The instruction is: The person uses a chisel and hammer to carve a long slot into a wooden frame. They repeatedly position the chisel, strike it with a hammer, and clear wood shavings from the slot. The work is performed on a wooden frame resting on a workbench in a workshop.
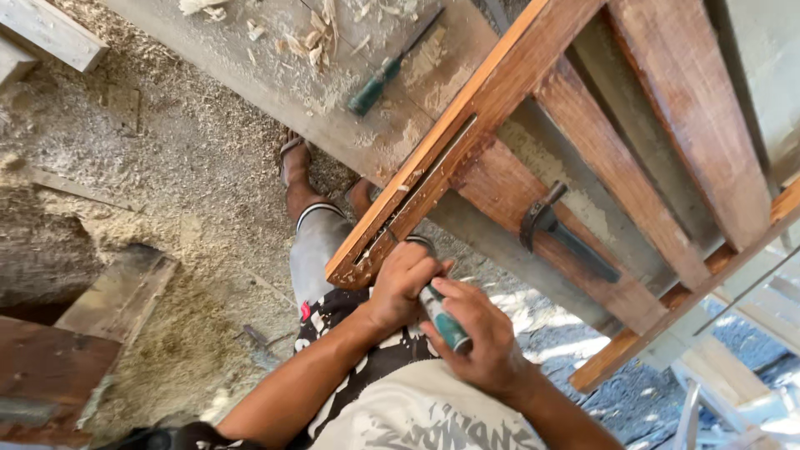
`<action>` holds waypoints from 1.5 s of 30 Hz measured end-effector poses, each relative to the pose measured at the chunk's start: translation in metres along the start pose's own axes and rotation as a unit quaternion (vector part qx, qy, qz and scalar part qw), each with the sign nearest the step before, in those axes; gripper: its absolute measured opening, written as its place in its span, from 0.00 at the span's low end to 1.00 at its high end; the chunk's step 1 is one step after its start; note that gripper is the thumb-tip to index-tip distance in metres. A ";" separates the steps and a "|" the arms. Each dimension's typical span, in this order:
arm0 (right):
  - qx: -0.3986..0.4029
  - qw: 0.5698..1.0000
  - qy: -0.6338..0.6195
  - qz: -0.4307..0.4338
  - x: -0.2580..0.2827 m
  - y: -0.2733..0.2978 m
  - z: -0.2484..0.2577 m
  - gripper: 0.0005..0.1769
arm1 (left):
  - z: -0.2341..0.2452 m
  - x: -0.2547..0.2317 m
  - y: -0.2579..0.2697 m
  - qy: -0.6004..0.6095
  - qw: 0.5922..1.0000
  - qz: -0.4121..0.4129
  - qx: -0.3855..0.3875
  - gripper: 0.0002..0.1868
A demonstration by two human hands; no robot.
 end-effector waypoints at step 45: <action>0.068 0.997 -0.028 -0.007 -0.010 -0.003 0.011 0.20 | -0.002 -0.003 0.027 -0.059 0.995 0.073 0.036 0.13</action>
Point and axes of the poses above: each hand's wrist, its own y-axis away from the middle knuckle, its own z-axis out of the back of the hand, x = y × z, the point moved 4 cm from there along -y, towards the middle knuckle, and after that the axes turned 10 degrees about -y, right-handed, at the moved point
